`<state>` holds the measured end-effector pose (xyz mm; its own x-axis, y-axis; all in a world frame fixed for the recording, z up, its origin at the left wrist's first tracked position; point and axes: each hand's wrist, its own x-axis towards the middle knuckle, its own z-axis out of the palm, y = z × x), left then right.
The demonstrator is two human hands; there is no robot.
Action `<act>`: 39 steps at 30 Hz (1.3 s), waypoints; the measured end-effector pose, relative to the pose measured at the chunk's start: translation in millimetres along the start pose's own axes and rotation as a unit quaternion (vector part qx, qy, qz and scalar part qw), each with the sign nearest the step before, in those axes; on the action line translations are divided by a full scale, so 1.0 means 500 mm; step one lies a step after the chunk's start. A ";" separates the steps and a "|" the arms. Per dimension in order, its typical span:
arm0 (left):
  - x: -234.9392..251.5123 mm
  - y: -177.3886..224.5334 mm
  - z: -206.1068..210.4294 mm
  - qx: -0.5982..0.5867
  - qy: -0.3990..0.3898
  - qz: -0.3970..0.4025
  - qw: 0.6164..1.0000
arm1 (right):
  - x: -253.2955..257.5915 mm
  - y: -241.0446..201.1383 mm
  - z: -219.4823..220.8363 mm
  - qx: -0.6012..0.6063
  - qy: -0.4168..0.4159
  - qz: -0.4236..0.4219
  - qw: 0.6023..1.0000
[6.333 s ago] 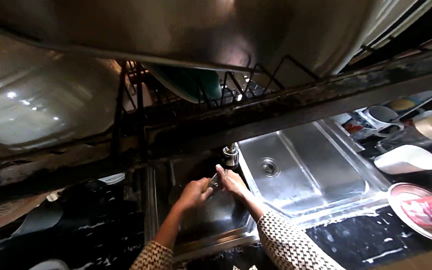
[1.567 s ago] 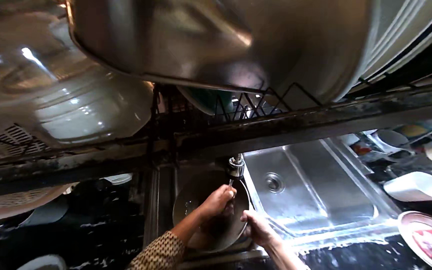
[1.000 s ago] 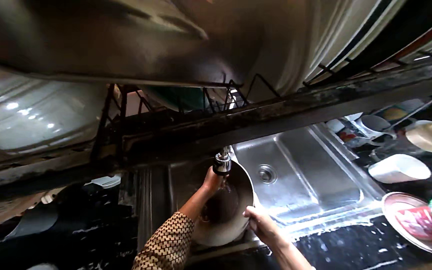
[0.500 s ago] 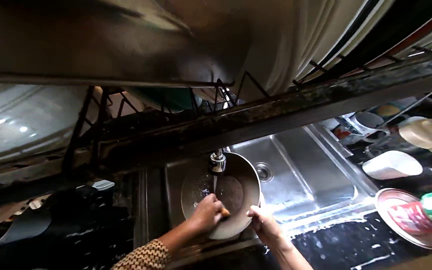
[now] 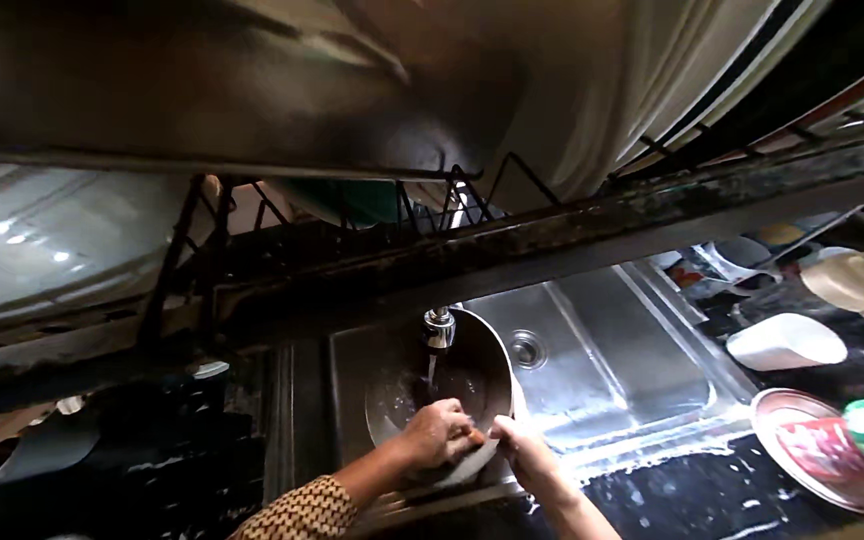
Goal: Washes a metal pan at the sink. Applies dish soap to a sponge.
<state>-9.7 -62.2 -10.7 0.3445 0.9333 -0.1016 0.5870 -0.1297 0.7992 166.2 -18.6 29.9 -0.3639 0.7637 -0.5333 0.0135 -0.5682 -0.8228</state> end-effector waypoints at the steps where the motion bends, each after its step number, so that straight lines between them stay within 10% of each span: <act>1: -0.014 -0.018 -0.007 0.038 -0.032 -0.041 0.998 | -0.002 0.000 -0.003 0.002 0.004 0.000 1.000; 5: -0.018 -0.098 -0.068 0.155 -0.015 -0.254 0.954 | -0.013 0.000 0.002 -0.033 -0.026 0.004 0.999; 11: 0.007 -0.045 -0.013 0.122 0.150 -0.044 0.980 | -0.019 -0.018 0.019 0.028 -0.014 0.035 0.999; 16: 0.006 -0.096 -0.065 0.146 0.037 -0.247 0.957 | -0.014 0.006 0.015 0.065 -0.005 0.037 0.997; 30: 0.016 -0.025 -0.043 0.102 0.030 -0.205 0.973 | -0.014 -0.022 0.008 0.066 0.009 0.047 0.997; 35: 0.032 -0.105 -0.075 0.135 0.077 -0.309 0.938 | -0.015 -0.012 0.013 0.044 -0.002 0.050 0.998; 39: 0.086 -0.083 -0.069 0.096 0.122 -0.204 0.967 | -0.013 -0.008 0.024 0.066 -0.026 0.067 0.995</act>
<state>-44.7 -5.1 -27.9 -0.1142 0.9681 -0.2229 0.7705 0.2279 0.5952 157.4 -24.8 39.0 -0.4149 0.6632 -0.6229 -0.0568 -0.7022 -0.7098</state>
